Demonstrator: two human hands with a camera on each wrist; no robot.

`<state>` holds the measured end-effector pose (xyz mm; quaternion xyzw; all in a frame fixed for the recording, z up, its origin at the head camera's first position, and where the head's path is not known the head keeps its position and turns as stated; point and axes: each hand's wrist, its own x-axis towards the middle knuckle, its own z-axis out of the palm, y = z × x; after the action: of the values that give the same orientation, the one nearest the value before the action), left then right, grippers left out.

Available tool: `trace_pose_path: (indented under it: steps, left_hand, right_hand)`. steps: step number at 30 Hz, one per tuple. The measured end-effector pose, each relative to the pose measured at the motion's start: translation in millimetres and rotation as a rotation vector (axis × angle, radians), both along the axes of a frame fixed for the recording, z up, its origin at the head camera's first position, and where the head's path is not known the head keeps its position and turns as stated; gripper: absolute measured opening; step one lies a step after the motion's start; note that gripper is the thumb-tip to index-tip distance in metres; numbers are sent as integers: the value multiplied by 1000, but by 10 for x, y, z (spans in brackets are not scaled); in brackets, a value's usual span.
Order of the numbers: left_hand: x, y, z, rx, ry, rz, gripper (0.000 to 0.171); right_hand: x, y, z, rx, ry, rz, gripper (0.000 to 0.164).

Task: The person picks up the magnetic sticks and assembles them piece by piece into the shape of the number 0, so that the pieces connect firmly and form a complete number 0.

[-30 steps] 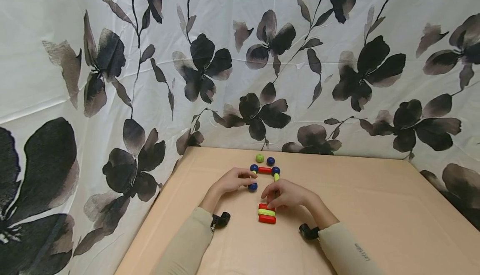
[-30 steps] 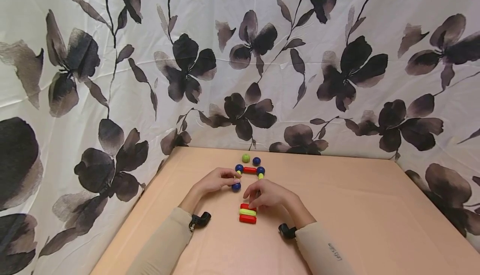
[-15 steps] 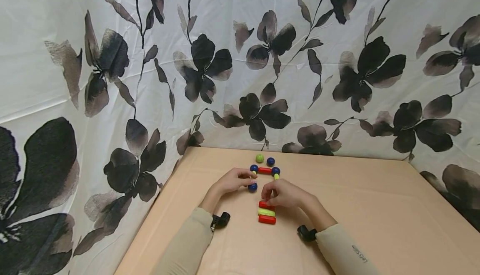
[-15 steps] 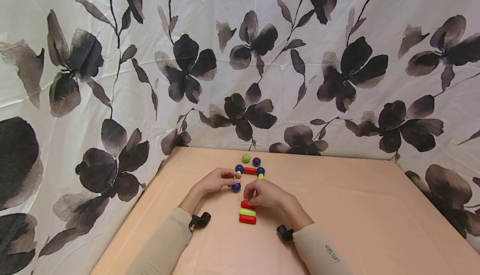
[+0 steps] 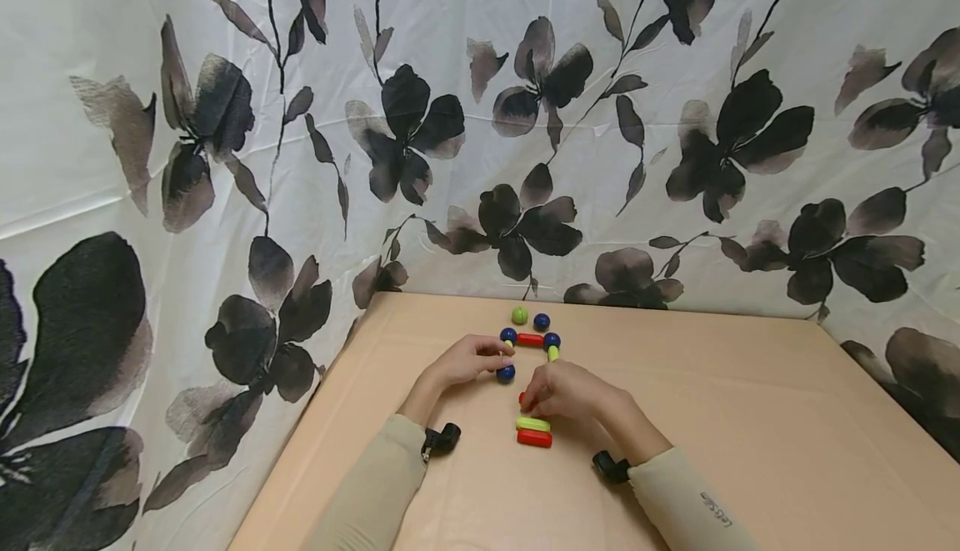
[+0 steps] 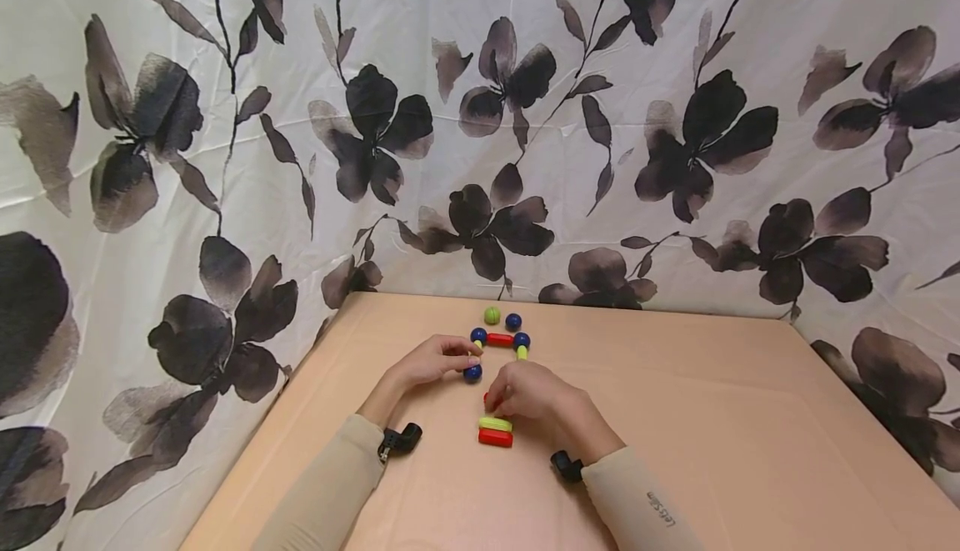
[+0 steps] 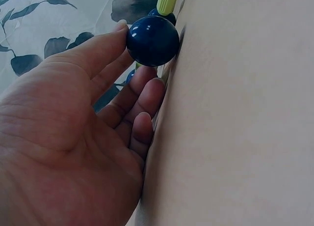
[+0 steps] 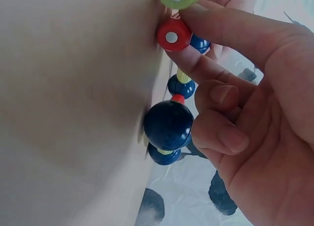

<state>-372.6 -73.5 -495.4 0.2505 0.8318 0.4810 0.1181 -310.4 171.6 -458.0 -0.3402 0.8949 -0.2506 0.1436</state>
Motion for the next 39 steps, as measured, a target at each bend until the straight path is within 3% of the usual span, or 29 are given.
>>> trace_pose_path:
  steps: [5, 22, 33, 39]
  left_hand:
    - [5, -3, 24, -5, 1, 2, 30]
    - [3, 0, 7, 12, -7, 0, 30]
    - [4, -3, 12, 19, -5, -5, 30]
    - [12, -1, 11, 29, -26, -9, 33]
  right_hand:
    - [1, -32, 11, 37, 40, -17, 14]
    - [20, -8, 31, 24, 14, -55, 14]
    - [-11, 116, 120, -140, -44, -73, 28]
    - [-37, 226, 171, -220, -65, -119, 27]
